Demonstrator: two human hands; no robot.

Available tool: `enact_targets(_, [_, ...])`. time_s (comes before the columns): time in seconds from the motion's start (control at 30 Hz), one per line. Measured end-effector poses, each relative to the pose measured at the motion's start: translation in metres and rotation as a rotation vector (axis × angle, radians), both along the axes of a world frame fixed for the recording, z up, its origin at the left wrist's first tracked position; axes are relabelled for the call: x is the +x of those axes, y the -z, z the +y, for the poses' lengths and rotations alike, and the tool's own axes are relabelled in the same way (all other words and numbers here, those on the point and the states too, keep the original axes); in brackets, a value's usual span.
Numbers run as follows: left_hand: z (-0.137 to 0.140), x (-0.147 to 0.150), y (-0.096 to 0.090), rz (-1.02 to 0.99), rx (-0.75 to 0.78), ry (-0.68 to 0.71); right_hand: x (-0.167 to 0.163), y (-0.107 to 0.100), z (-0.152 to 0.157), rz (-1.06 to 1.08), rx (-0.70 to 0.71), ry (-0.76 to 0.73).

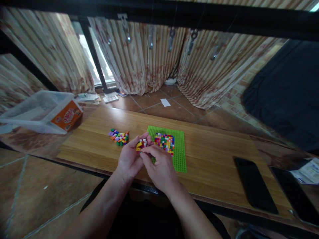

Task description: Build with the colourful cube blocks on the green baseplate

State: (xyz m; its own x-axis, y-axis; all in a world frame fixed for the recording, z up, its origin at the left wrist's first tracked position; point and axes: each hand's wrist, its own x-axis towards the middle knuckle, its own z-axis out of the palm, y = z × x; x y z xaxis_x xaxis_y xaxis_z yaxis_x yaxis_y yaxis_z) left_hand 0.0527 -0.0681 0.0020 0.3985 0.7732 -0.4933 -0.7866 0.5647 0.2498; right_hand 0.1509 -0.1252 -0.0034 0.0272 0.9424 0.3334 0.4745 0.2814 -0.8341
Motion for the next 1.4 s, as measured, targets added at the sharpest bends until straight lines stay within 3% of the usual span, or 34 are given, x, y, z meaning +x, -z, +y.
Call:
enact_targets(0.3, [0.001,-0.005,0.007,0.143,-0.005,0.001,0.014,0.006,0.008,0.293,-0.044,0.172])
enact_targets(0.5, [-0.008,-0.005,0.007,0.299,0.276,0.151,0.019,0.011,0.014,0.329,-0.031,0.305])
enact_targets(0.73, [-0.013,0.001,0.007,0.483,0.466,0.159,0.02,0.016,0.015,0.287,-0.01,0.276])
enact_targets(1.07, [-0.014,0.006,0.008,0.574,0.461,0.093,0.018,0.007,0.015,0.372,-0.097,0.195])
enact_targets(1.4, [-0.012,0.003,0.007,0.461,0.404,0.142,0.023,0.011,0.017,0.506,-0.15,0.195])
